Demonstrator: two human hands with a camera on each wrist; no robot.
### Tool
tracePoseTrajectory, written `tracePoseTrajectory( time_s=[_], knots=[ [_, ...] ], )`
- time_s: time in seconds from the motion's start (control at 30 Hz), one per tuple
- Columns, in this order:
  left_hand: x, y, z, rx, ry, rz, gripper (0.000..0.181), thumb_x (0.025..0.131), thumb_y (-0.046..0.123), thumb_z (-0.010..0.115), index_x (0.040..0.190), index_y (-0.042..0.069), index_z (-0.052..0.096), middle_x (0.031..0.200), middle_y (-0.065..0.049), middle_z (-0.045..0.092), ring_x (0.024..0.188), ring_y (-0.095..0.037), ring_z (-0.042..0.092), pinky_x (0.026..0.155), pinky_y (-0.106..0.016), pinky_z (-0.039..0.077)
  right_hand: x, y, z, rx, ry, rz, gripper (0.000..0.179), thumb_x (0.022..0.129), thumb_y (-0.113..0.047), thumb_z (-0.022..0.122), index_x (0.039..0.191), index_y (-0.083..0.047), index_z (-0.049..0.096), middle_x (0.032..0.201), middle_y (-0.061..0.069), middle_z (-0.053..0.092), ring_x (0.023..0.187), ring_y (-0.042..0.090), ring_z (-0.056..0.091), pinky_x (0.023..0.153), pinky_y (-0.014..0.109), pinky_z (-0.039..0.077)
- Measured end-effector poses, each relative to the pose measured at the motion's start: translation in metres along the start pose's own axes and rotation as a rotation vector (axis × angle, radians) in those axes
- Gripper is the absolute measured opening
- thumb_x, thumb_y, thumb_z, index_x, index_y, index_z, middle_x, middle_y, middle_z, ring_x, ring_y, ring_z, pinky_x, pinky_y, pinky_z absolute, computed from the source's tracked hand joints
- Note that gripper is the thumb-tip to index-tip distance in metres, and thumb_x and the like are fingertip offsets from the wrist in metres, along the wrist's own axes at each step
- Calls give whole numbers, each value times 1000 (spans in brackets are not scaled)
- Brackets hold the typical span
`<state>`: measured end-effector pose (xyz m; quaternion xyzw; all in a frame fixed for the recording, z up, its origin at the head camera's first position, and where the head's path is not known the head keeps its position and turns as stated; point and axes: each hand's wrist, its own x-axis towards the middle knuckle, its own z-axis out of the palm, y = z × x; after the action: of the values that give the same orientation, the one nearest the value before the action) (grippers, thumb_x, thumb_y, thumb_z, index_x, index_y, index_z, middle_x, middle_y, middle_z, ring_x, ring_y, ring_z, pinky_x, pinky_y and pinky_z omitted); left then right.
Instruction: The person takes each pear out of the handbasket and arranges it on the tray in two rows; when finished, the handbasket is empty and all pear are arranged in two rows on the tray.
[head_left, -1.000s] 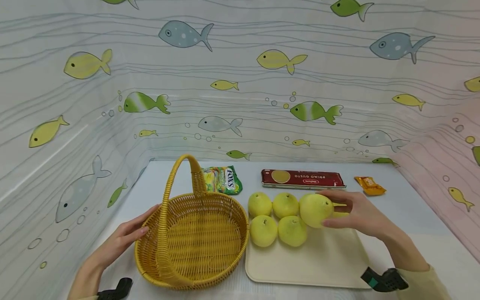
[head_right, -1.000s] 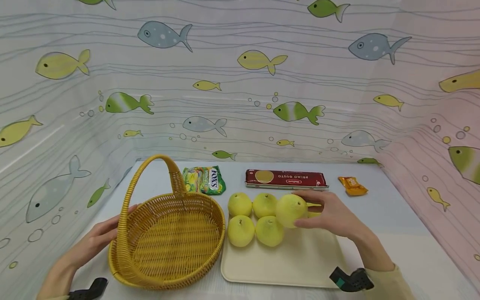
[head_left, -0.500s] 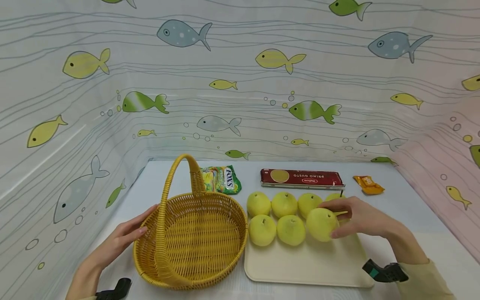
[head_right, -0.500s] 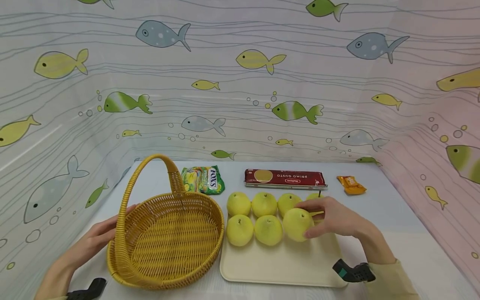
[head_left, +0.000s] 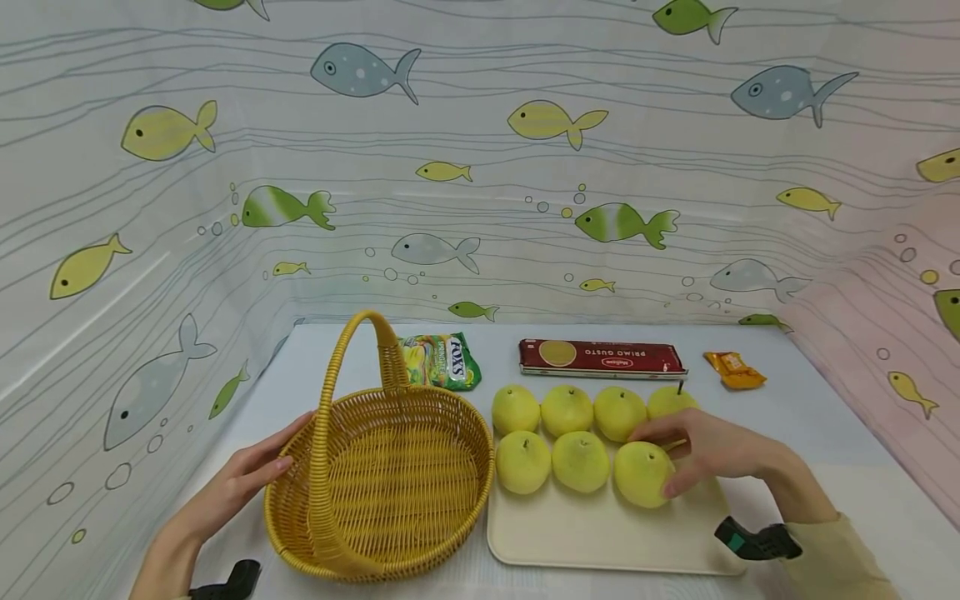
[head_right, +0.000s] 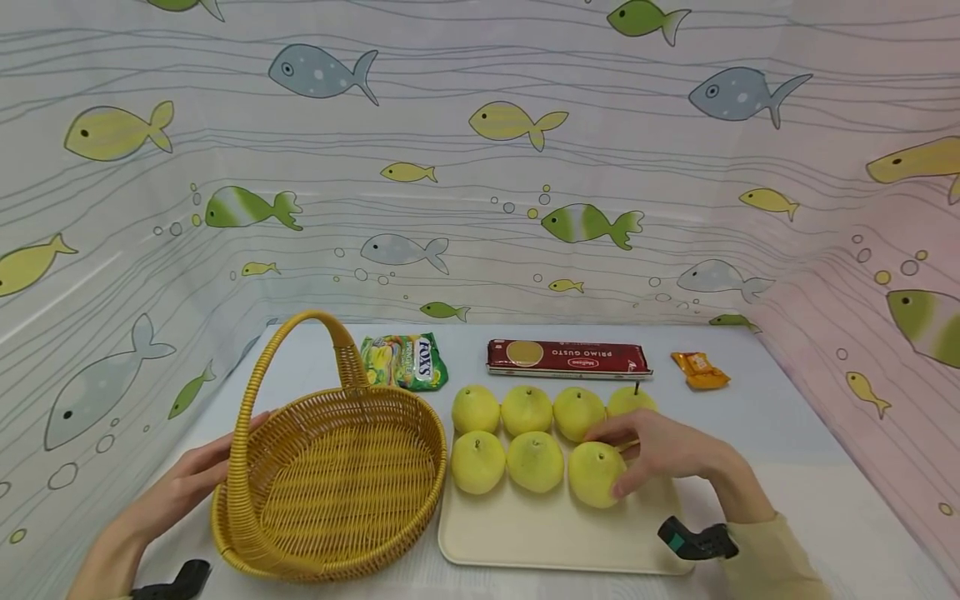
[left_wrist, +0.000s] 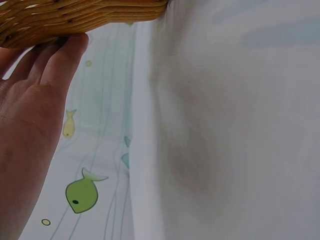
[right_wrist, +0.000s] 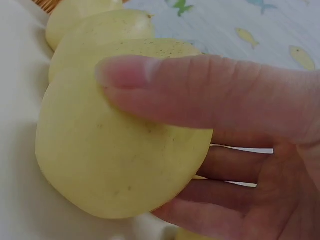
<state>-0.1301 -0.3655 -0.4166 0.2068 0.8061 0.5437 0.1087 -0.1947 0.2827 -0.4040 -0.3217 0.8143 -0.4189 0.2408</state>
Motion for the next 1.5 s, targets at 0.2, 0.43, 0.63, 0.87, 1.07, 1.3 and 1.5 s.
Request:
tracePoseTrajectory(
  time_s=[0.2, 0.43, 0.63, 0.87, 1.07, 1.3, 1.5],
  knots=[
    [2, 0, 0, 0, -4, 3, 56, 107, 6, 35, 161, 12, 21, 162, 19, 26, 141, 16, 24, 103, -5, 28, -3, 0, -1, 46, -37, 10, 66, 79, -18, 84, 138, -2, 58, 136, 14, 61, 118, 5, 61, 95, 20, 49],
    [3, 1, 0, -14, -14, -1, 56, 107, 6, 35, 161, 12, 20, 161, 21, 26, 140, 17, 24, 102, -5, 29, -5, -8, -4, -14, -11, 92, 67, 76, -21, 87, 134, -1, 60, 130, 12, 65, 114, 10, 64, 92, 22, 52],
    [2, 3, -1, -4, 2, -16, 56, 107, 7, 36, 161, 12, 20, 160, 23, 27, 138, 19, 25, 101, -5, 31, 2, -13, -2, -110, 39, 116, 71, 73, -28, 90, 130, 4, 62, 123, 11, 69, 111, 23, 67, 91, 33, 56],
    [3, 4, -3, -20, -16, 2, 56, 107, 5, 34, 161, 10, 18, 161, 21, 25, 140, 18, 23, 102, -5, 30, 5, -12, -1, -143, 57, 132, 68, 74, -31, 89, 127, 2, 64, 120, 7, 70, 109, 23, 68, 91, 34, 56],
    [3, 4, -3, -50, -30, 3, 56, 108, 4, 33, 161, 10, 17, 161, 22, 25, 140, 18, 23, 102, -5, 30, 4, -11, 0, -137, 66, 101, 63, 76, -31, 88, 127, -1, 65, 119, 6, 71, 108, 18, 68, 92, 35, 55],
    [3, 3, -2, -50, -26, -8, 56, 108, 5, 33, 161, 10, 17, 160, 24, 26, 139, 18, 24, 102, -5, 30, -1, -13, -2, -132, 87, 102, 61, 78, -31, 87, 127, -3, 65, 122, 8, 70, 111, 19, 67, 93, 35, 55],
    [1, 2, -1, -53, -15, -35, 56, 108, 6, 35, 161, 11, 19, 160, 24, 26, 138, 19, 24, 102, -5, 31, -7, -13, -8, -79, 84, 100, 53, 81, -28, 84, 128, -9, 67, 124, 6, 69, 109, 13, 67, 90, 30, 55]
  ],
)
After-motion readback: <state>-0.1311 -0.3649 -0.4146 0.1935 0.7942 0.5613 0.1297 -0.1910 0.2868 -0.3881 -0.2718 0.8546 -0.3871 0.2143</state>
